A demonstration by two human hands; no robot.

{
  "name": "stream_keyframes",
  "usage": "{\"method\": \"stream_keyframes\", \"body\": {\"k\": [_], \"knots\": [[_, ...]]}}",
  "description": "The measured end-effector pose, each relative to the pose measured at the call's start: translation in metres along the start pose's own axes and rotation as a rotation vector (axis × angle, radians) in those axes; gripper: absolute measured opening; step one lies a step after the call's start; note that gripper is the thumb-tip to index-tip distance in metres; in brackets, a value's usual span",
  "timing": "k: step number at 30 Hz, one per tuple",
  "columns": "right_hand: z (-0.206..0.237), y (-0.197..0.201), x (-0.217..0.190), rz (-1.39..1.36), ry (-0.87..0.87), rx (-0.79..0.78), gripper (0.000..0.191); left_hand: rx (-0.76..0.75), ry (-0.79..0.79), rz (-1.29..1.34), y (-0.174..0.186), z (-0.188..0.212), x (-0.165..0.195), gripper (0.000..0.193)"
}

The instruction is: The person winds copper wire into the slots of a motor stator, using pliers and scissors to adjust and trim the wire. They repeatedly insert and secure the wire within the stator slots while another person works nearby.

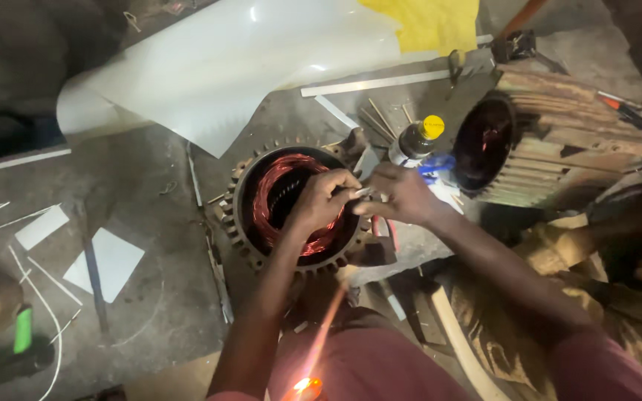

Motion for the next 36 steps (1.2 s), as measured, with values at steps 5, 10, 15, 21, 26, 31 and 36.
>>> {"method": "stream_keyframes", "body": {"k": [5, 10, 15, 21, 26, 31, 36], "knots": [[0.015, 0.046, 0.011, 0.044, 0.107, 0.055, 0.035, 0.01, 0.118, 0.123, 0.002, 0.001, 0.002, 0.012], [0.089, 0.04, 0.073, 0.228, -0.335, -0.164, 0.027, 0.109, -0.091, -0.241, 0.0, 0.001, 0.042, 0.01], [0.133, -0.047, 0.099, 0.007, -0.63, 0.011, 0.033, 0.329, -0.225, -0.659, -0.009, 0.008, 0.071, 0.007], [0.127, -0.061, 0.119, -0.16, -0.734, 0.142, 0.028, 0.735, -0.116, -0.509, -0.026, 0.004, 0.06, 0.008], [0.122, -0.051, 0.134, -0.028, -0.743, 0.092, 0.028, 0.874, 0.318, -0.194, -0.025, 0.005, 0.026, 0.014], [0.13, -0.048, 0.137, -0.008, -0.652, 0.087, 0.028, 0.781, -0.168, -0.508, -0.033, -0.001, 0.051, 0.012], [0.16, -0.046, 0.146, -0.051, -0.746, 0.14, 0.035, 0.705, 0.165, -0.218, -0.023, -0.001, 0.021, 0.015]]}}
Point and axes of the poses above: each hand's wrist, its own z-axis away from the middle knuckle, its own y-axis out of the back of the hand, x = y × z, the point moved 6 cm from there along -z, towards the middle knuckle, and after that the axes turned 12 degrees about x, right-handed, at the moved point
